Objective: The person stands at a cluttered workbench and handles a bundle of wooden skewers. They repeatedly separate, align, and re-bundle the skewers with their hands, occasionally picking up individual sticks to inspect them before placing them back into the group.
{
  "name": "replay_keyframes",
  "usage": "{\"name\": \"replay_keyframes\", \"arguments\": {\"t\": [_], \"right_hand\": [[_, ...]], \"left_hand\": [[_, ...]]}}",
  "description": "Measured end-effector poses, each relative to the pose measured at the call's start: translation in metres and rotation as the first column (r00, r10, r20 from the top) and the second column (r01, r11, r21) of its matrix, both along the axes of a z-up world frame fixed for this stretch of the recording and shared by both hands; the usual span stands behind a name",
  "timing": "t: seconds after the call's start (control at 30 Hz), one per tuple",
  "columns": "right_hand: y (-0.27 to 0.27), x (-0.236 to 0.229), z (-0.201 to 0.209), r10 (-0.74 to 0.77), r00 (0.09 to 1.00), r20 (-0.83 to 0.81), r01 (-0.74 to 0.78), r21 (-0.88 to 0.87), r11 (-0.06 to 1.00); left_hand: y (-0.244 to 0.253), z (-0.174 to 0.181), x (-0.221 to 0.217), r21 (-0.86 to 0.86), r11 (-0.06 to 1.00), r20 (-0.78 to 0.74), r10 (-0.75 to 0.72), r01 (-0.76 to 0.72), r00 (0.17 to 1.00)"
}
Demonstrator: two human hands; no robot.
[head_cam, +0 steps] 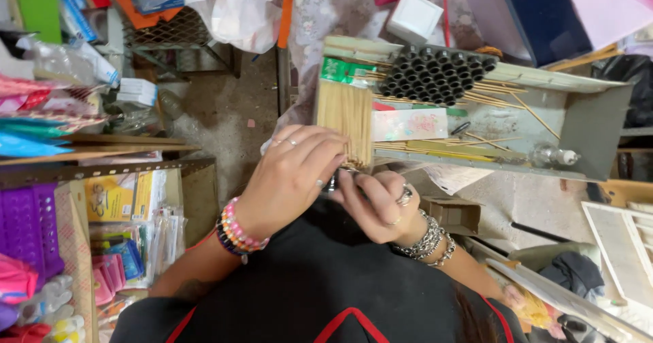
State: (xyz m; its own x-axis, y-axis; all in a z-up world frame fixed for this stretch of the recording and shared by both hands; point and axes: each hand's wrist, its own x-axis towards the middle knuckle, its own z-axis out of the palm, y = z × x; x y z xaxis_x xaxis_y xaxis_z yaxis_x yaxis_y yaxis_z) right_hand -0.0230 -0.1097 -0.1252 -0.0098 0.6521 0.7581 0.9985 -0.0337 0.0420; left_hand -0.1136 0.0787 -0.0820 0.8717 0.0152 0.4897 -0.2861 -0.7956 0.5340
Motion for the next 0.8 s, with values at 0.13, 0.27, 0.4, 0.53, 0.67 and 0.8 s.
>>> {"name": "replay_keyframes", "arguments": {"t": [0.13,0.27,0.4,0.53,0.67,0.8], "right_hand": [[-0.024,0.007,0.010,0.009,0.998,0.055,-0.005,-0.085,0.996],[-0.101,0.017,-0.011,-0.358,0.874,-0.330,0.274,-0.275,0.922],[-0.074,0.080,0.064,-0.414,0.717,-0.561,0.154,-0.451,0.879],[-0.075,0.140,0.057,-0.471,0.847,-0.246,0.015,-0.875,0.484],[-0.052,0.165,0.059,-0.565,0.798,-0.208,-0.142,-0.977,0.159],[-0.050,0.172,0.054,-0.572,0.750,-0.331,-0.295,-0.942,0.159]], "left_hand": [[0.003,-0.003,0.002,-0.034,0.999,-0.012,-0.027,0.027,1.000],[0.003,-0.008,0.007,-0.106,0.994,0.034,0.029,-0.025,0.999],[-0.001,-0.007,0.003,-0.127,0.991,0.022,0.044,-0.041,0.999],[-0.003,0.002,-0.013,-0.149,0.985,0.061,0.100,-0.090,0.993],[0.000,-0.003,-0.040,-0.153,0.974,0.078,0.183,-0.170,0.980],[-0.010,-0.005,-0.044,-0.301,0.907,0.137,0.346,-0.294,0.928]]}}
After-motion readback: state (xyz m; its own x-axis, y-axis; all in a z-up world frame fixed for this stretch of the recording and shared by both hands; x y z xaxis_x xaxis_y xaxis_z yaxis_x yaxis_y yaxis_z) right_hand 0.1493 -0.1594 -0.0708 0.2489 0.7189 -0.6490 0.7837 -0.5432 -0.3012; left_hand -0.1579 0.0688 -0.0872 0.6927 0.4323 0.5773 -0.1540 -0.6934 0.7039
